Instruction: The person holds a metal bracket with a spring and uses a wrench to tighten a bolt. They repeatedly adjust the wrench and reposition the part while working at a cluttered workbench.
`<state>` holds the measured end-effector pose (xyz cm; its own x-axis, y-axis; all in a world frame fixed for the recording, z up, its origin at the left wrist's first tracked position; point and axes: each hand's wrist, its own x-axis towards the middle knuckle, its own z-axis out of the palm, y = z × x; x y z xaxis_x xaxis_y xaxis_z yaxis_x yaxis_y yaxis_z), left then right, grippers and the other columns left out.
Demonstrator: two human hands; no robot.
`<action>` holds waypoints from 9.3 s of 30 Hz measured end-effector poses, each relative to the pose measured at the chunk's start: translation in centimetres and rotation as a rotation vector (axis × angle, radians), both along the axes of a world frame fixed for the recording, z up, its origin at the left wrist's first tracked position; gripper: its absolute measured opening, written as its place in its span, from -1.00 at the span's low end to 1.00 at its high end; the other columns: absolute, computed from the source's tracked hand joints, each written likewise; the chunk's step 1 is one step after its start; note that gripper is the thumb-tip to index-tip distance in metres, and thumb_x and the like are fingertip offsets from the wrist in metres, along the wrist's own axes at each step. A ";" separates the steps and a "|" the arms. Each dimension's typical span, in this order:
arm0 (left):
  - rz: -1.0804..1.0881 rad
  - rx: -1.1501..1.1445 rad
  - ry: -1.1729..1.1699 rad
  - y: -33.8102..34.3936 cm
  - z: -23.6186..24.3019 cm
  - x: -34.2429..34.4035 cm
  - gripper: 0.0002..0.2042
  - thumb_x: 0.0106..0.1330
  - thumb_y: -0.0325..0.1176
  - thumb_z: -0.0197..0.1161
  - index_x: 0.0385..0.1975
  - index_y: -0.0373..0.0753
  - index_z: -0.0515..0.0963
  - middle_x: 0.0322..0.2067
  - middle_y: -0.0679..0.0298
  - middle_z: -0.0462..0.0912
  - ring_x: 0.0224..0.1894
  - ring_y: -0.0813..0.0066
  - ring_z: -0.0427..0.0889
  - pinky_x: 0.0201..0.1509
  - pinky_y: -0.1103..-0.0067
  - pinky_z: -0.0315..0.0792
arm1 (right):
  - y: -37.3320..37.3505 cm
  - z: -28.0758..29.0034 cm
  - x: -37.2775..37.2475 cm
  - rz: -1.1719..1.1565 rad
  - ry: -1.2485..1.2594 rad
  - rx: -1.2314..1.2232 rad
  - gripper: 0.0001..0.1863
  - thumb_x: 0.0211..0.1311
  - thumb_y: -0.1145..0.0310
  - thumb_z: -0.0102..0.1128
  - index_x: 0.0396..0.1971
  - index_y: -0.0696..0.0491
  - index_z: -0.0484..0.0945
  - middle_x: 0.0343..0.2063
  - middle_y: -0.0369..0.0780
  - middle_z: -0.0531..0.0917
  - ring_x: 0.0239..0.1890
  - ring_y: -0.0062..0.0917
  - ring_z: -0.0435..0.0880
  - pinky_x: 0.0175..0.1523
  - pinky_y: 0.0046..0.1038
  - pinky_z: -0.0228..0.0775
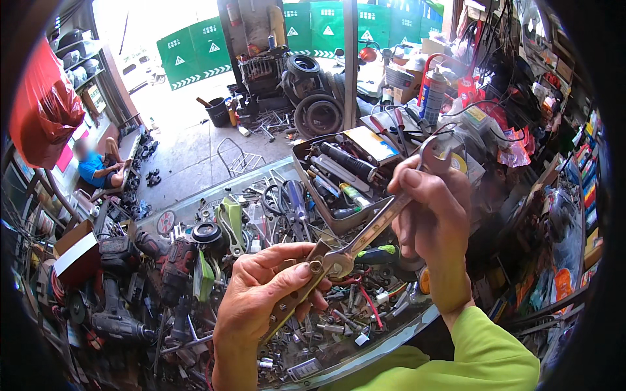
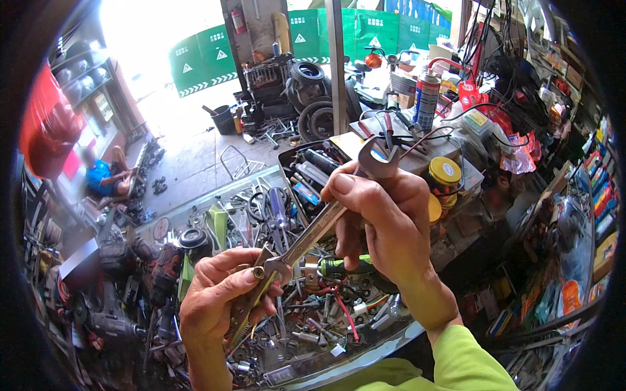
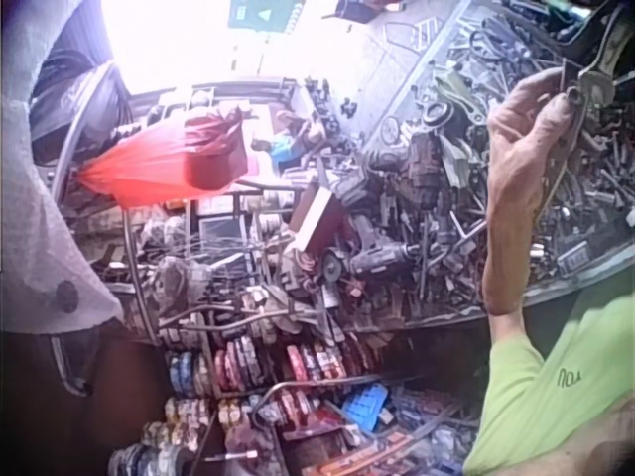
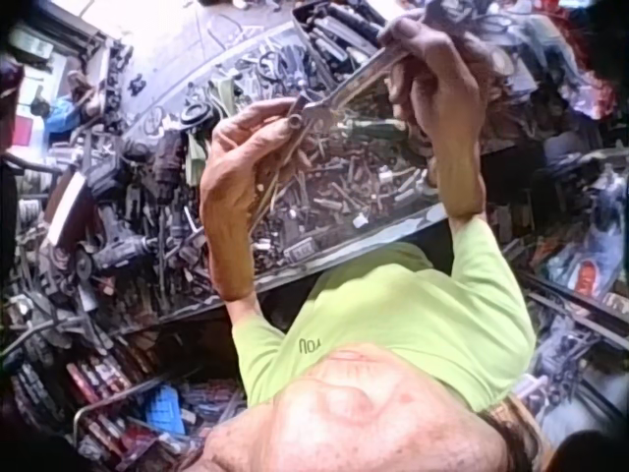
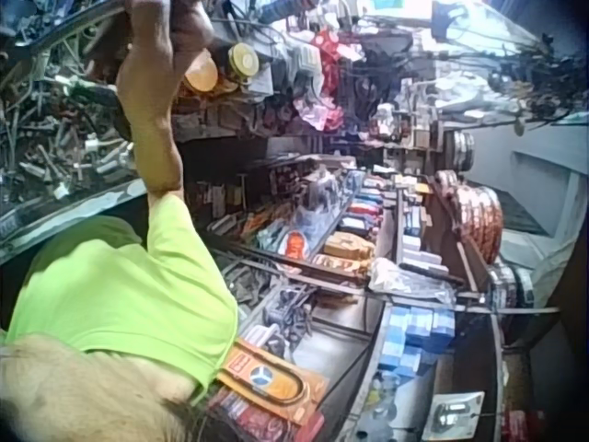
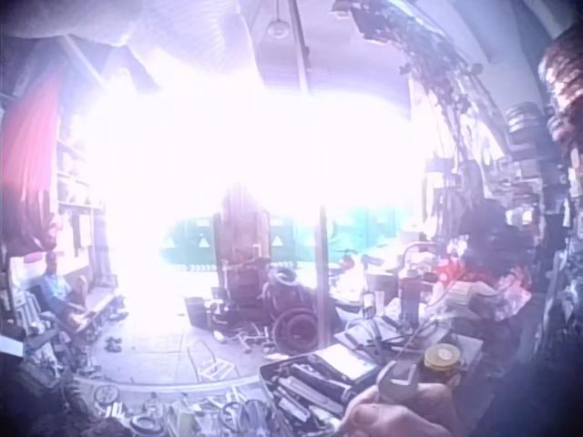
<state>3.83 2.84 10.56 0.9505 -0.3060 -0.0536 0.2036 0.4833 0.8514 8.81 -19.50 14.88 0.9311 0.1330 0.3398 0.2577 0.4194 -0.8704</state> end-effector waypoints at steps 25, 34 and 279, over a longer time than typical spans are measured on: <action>-0.166 0.167 -0.019 -0.1 0.7 -0.1 -0.70 0.23 -0.50 0.22 -0.08 -0.54 0.50 -0.43 -0.06 0.64 -0.57 0.33 0.66 -0.66 0.67 0.42 | 0.4 -0.9 2.2 0.226 0.094 -0.007 -0.75 0.21 0.37 0.05 -0.49 0.30 0.47 -0.79 -0.19 0.50 -0.92 -0.58 0.42 -0.85 -0.62 0.25; -0.437 0.261 -0.103 0.7 -0.6 0.0 -0.69 0.31 -0.43 0.22 0.00 -0.41 0.51 -0.46 0.28 0.64 -0.53 0.68 0.60 -0.58 0.76 0.36 | 0.5 -1.6 3.1 0.513 0.164 -0.114 -0.77 0.18 0.30 0.16 -0.43 0.20 0.53 -0.67 -0.25 0.55 -0.85 -0.63 0.47 -0.82 -0.64 0.26; 0.560 0.175 -0.249 -3.0 -4.0 2.0 -0.68 0.26 -0.65 0.13 0.02 -0.31 0.37 -0.09 0.13 0.56 -0.07 0.47 0.57 0.01 0.58 0.50 | 5.9 -9.0 4.5 0.552 0.277 -0.247 -0.71 0.39 0.19 0.05 -0.25 0.10 0.61 -0.49 -0.48 0.52 -0.46 -0.85 0.37 -0.39 -0.70 0.27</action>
